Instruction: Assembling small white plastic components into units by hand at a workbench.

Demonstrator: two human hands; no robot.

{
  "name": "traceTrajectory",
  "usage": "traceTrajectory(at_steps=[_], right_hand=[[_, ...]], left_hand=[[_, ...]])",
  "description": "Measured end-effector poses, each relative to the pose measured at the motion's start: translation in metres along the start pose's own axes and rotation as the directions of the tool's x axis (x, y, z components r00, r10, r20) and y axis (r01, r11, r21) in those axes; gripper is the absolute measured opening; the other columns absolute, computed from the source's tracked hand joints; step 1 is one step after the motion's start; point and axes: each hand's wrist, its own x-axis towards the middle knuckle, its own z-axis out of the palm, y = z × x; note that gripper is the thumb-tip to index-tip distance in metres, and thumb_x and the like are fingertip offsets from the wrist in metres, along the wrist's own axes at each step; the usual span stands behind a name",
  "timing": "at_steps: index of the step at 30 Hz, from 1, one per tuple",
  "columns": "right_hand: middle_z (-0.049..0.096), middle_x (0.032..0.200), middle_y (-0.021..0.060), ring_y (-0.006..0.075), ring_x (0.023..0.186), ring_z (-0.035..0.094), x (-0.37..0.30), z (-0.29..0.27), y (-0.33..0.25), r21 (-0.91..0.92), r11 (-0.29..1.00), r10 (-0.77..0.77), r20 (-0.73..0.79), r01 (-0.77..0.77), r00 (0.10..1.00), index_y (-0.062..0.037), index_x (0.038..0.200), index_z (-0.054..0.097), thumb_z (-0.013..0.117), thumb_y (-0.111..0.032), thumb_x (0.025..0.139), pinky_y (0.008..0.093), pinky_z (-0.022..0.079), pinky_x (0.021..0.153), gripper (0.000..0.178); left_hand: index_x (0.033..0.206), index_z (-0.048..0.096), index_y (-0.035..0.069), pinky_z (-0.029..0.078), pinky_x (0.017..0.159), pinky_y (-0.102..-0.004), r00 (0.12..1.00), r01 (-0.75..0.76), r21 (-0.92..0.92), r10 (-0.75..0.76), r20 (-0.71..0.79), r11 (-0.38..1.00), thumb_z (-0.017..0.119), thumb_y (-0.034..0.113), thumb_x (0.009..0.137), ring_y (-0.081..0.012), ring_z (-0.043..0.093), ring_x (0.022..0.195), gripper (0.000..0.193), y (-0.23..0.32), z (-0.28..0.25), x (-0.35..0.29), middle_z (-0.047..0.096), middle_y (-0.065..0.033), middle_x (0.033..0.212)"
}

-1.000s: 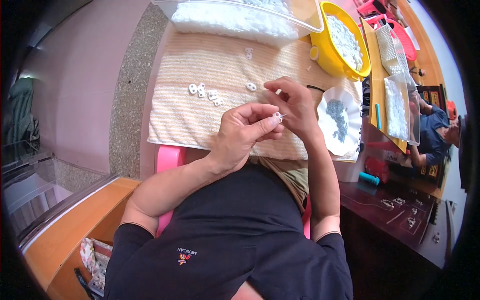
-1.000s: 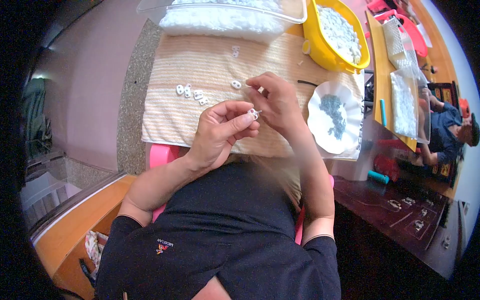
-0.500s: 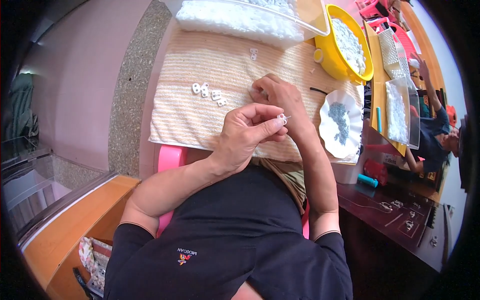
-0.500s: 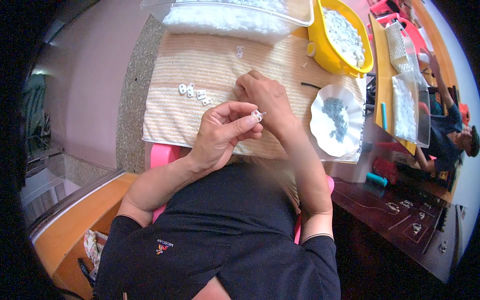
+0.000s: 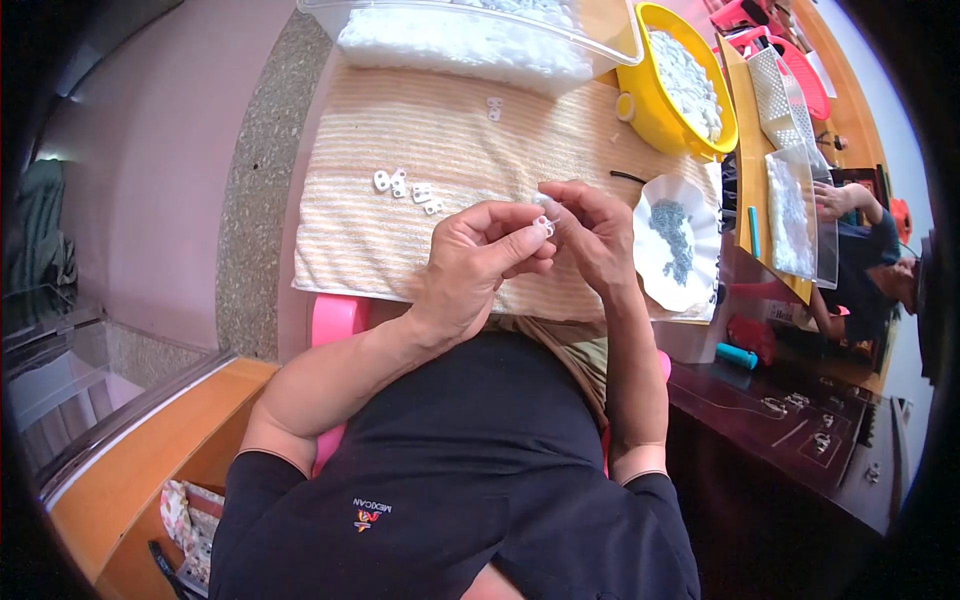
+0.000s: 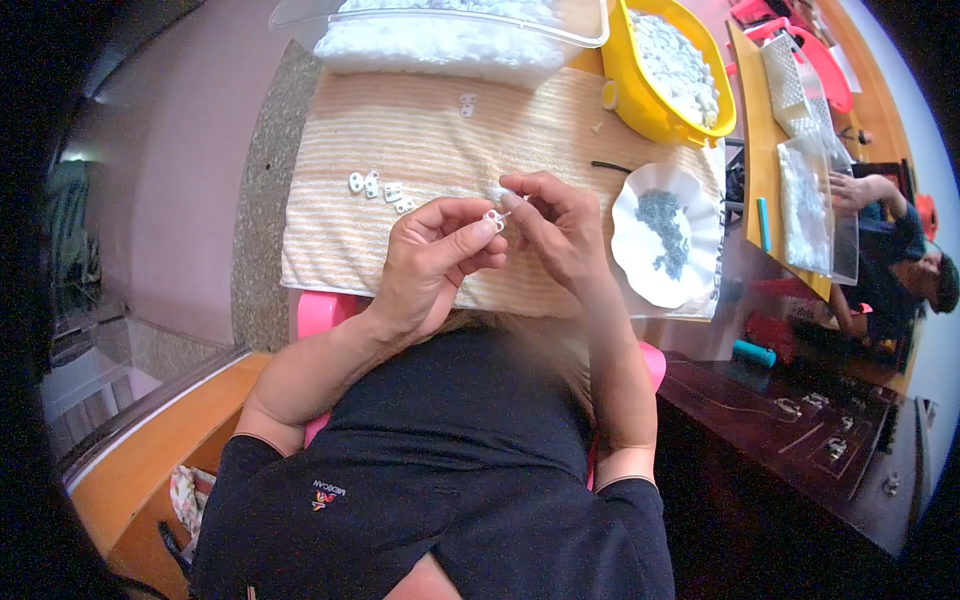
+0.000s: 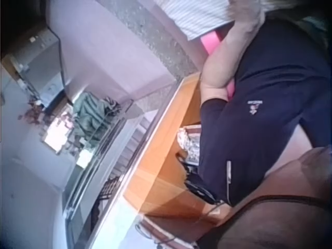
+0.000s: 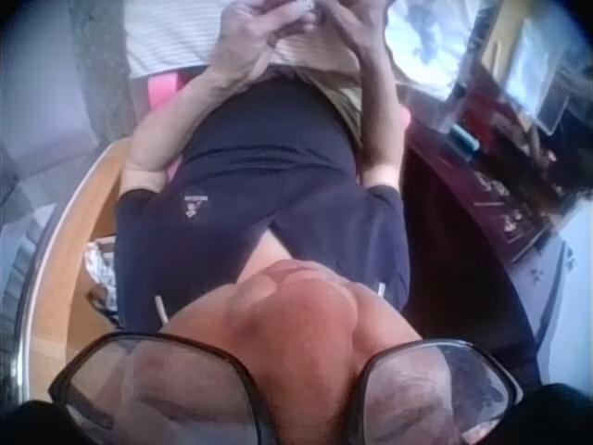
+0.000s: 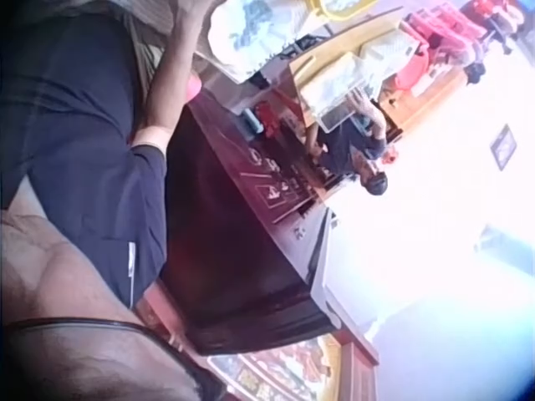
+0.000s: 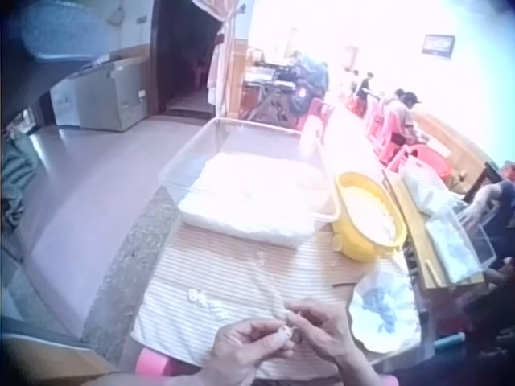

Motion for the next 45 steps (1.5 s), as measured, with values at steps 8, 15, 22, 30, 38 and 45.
traceTrajectory(at_steps=[8, 15, 22, 30, 38, 45], right_hand=[[0.067, 0.083, 0.0076, 0.0098, 0.07, 0.064, -0.015, 0.001, -0.008, 0.228, 0.973, 0.013, 0.082, -0.031, 0.997, 0.0047, 0.105, 0.062, 0.062, -0.008, 0.092, 0.0226, 0.054, 0.062, 0.018], [0.068, 0.089, 0.008, 0.0116, 0.078, 0.065, -0.018, 0.001, -0.007, 0.369, 0.927, 0.033, 0.11, -0.071, 0.993, 0.0037, 0.104, 0.062, 0.062, -0.007, 0.091, 0.0239, 0.055, 0.068, 0.017], [0.068, 0.094, 0.0095, 0.0133, 0.08, 0.066, -0.019, -0.004, 0.001, 0.505, 0.856, 0.046, 0.128, -0.105, 0.991, 0.0028, 0.108, 0.063, 0.065, -0.005, 0.088, 0.0263, 0.056, 0.072, 0.021], [0.067, 0.098, 0.0107, 0.0149, 0.085, 0.066, -0.02, -0.002, 0.0, 0.532, 0.838, 0.051, 0.141, -0.119, 0.989, 0.0036, 0.114, 0.06, 0.066, -0.003, 0.087, 0.0282, 0.056, 0.075, 0.028], [0.067, 0.1, 0.0112, 0.0156, 0.087, 0.066, -0.02, -0.004, 0.002, 0.525, 0.838, 0.061, 0.179, -0.147, 0.982, 0.0041, 0.116, 0.059, 0.065, -0.003, 0.087, 0.0287, 0.056, 0.076, 0.031], [0.067, 0.101, 0.0111, 0.0157, 0.088, 0.066, -0.02, -0.006, 0.004, 0.518, 0.844, 0.043, 0.186, -0.135, 0.982, 0.0036, 0.119, 0.058, 0.065, -0.003, 0.088, 0.0288, 0.056, 0.077, 0.032]], left_hand=[[0.105, 0.064, 0.0, 0.057, 0.073, -0.025, 0.999, -0.032, -0.015, 0.032, 0.021, 0.999, 0.063, 0.005, 0.09, -0.0115, 0.066, 0.078, 0.016, -0.001, -0.002, 0.002, 0.068, -0.0075, 0.089], [0.105, 0.063, 0.0, 0.057, 0.074, -0.0256, 0.999, -0.039, -0.021, 0.039, 0.005, 0.999, 0.064, 0.005, 0.089, -0.0122, 0.066, 0.078, 0.016, -0.001, -0.001, 0.003, 0.068, -0.0081, 0.089], [0.105, 0.063, 0.0, 0.057, 0.074, -0.0263, 0.999, -0.032, -0.026, 0.032, 0.002, 0.999, 0.064, 0.006, 0.089, -0.013, 0.067, 0.077, 0.017, -0.002, -0.001, 0.003, 0.069, -0.0091, 0.088], [0.104, 0.063, 0.0, 0.057, 0.073, -0.026, 1.0, -0.017, -0.029, 0.017, -0.004, 0.999, 0.065, 0.006, 0.089, -0.0133, 0.067, 0.076, 0.017, -0.002, -0.002, 0.004, 0.069, -0.0095, 0.088], [0.104, 0.063, 0.0, 0.057, 0.073, -0.0261, 1.0, -0.015, -0.039, 0.015, 0.0, 0.999, 0.064, 0.005, 0.089, -0.0134, 0.066, 0.076, 0.016, -0.002, -0.003, 0.004, 0.068, -0.0092, 0.087], [0.104, 0.064, 0.0, 0.057, 0.073, -0.0259, 1.0, -0.006, -0.029, 0.007, 0.011, 1.0, 0.064, 0.005, 0.089, -0.0131, 0.066, 0.076, 0.016, -0.001, -0.004, 0.005, 0.068, -0.0087, 0.087]])
